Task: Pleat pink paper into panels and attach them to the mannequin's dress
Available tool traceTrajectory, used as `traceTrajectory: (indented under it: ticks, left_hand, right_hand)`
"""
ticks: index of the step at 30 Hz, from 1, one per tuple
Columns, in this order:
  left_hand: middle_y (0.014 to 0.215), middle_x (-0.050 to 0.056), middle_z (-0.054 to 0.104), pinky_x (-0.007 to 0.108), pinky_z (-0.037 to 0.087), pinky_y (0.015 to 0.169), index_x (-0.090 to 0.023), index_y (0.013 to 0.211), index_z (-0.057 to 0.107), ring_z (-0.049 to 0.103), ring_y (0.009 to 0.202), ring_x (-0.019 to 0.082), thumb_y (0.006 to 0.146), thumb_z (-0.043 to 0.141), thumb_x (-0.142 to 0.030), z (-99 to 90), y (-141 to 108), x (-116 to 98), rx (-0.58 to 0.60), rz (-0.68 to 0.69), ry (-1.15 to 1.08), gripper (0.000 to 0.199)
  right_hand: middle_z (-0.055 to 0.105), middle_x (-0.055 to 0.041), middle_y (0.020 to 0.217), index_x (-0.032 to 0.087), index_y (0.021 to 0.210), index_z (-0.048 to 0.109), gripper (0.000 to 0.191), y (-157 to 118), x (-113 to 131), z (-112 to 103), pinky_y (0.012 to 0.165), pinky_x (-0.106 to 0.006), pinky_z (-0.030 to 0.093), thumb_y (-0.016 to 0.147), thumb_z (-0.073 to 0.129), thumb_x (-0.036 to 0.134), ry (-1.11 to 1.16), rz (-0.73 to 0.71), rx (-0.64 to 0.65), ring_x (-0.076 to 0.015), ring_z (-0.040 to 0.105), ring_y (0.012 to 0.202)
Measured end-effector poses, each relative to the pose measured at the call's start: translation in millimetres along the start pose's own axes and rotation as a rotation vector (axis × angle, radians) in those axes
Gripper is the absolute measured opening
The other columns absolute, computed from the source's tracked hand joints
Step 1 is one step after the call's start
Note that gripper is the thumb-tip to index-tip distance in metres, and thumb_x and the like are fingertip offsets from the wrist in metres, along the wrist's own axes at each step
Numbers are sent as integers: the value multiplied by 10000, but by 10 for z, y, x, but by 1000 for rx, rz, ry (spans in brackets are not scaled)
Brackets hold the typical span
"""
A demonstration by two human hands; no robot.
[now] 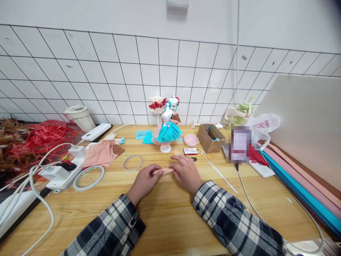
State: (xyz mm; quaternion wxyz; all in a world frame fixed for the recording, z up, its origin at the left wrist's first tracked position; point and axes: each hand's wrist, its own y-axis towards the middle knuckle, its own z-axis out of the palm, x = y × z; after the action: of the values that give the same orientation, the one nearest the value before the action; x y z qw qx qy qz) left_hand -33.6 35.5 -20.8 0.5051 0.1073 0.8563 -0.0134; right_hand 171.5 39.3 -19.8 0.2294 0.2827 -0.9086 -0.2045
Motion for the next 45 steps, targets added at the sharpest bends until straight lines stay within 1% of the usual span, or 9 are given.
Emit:
traceTrajectory:
  ticks: [5, 9, 12, 16, 20, 31, 36, 39, 45]
  left_hand:
    - [841, 41, 675, 279, 481, 692, -172, 902, 634, 615, 772, 190, 718, 683, -437, 38, 8, -5, 18, -5, -248, 326]
    - [902, 74, 710, 311, 509, 731, -164, 907, 652, 650, 829, 215, 709, 697, -421, 83, 15, -27, 56, -12, -262, 327]
    - [925, 81, 729, 336, 509, 795, -171, 878, 679, 661, 877, 225, 774, 622, -430, 76, 23, -21, 35, 21, -219, 285]
    - [864, 63, 731, 329, 509, 782, -184, 792, 674, 664, 814, 212, 800, 592, -428, 58, 20, 10, 32, 39, -139, 258]
    - [908, 51, 731, 300, 501, 791, -195, 814, 680, 660, 838, 193, 830, 564, -399, 67, 12, 4, 82, 100, -121, 236]
    - [873, 49, 719, 308, 499, 789, -182, 839, 674, 651, 838, 209, 798, 593, -408, 58, 35, 16, 28, 16, -208, 244]
    - [897, 58, 713, 310, 493, 779, -174, 890, 656, 649, 852, 215, 771, 624, -439, 41, 48, 55, -75, -57, -351, 292]
    - [879, 55, 705, 298, 488, 736, -167, 923, 627, 645, 798, 195, 755, 643, -424, 32, 46, 82, -97, -94, -447, 308]
    - [892, 53, 687, 282, 478, 726, -170, 920, 610, 633, 793, 179, 717, 681, -382, 45, 47, 97, -116, -109, -415, 302]
  right_hand:
    - [646, -68, 1007, 204, 916, 666, 118, 20, -17, 79, 869, -345, 451, 868, 558, 212, 196, 210, -64, -202, 574, 954]
    - [635, -44, 901, 190, 877, 649, 79, 10, 43, 153, 768, -292, 472, 852, 575, 199, 338, 295, -48, -167, 580, 822]
    - [639, -38, 893, 186, 900, 640, 87, -8, 110, 166, 726, -284, 465, 828, 603, 215, 376, 296, -33, -156, 562, 760]
    - [655, -51, 981, 176, 1109, 600, 313, -20, 150, 152, 698, -284, 463, 800, 623, 219, 402, 286, -45, -146, 552, 725]
    - [683, -41, 848, 199, 882, 684, 124, -24, 127, 166, 746, -299, 454, 843, 574, 240, 395, 251, -7, -175, 588, 816]
    - [672, -24, 754, 164, 830, 647, 228, -13, 38, 300, 605, -250, 468, 778, 628, 386, 881, 537, 83, -130, 577, 630]
    - [675, -59, 944, 188, 1013, 653, 238, -1, -171, 69, 792, -308, 456, 859, 552, 338, 341, 387, 35, -178, 590, 848]
    - [654, -88, 1021, 196, 984, 679, 204, -48, -425, -51, 889, -351, 414, 856, 557, 297, -2, 363, 134, -231, 556, 1012]
    - [665, -90, 983, 211, 987, 707, 238, -117, -807, -190, 870, -343, 421, 880, 504, 275, -121, 350, 283, -229, 578, 981]
